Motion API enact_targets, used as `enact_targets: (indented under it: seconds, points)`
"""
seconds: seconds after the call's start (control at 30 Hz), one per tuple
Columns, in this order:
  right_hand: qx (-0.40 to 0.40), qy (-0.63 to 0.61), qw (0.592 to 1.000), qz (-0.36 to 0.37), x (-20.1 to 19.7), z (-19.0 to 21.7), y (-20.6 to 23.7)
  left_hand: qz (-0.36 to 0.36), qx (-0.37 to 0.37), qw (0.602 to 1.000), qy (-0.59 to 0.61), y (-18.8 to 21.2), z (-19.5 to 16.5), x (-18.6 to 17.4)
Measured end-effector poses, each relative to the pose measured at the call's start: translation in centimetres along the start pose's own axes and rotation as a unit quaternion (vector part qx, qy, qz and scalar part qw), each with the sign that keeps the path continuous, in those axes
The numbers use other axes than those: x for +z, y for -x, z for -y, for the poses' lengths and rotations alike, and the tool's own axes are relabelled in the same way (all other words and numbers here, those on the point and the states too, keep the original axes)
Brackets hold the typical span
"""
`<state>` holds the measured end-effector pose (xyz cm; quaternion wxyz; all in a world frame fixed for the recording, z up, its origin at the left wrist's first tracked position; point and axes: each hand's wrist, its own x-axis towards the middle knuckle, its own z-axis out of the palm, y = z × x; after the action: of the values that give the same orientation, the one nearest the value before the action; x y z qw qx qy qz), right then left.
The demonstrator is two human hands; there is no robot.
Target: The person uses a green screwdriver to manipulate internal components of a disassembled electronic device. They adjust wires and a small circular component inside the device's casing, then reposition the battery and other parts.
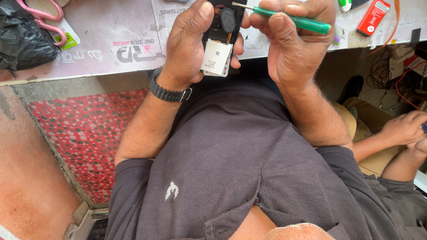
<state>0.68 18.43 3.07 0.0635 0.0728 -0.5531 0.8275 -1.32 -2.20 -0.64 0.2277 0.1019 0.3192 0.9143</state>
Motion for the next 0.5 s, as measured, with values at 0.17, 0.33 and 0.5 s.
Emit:
enact_targets:
  seconds: [0.17,0.33,0.5]
  points:
    - [-0.024,0.023,0.999,-0.007,0.1,0.0,0.1,0.016,0.006,1.0,0.011,-0.1,0.1,-0.2]
    - [-0.095,0.078,0.992,-0.003,-0.4,0.9,-0.6,0.03,0.008,0.999,0.012,-0.1,0.2,-0.3]
    - [-0.114,0.187,0.975,0.05,-0.8,2.8,-0.5,0.038,0.009,0.999,0.005,0.0,0.2,-0.2]
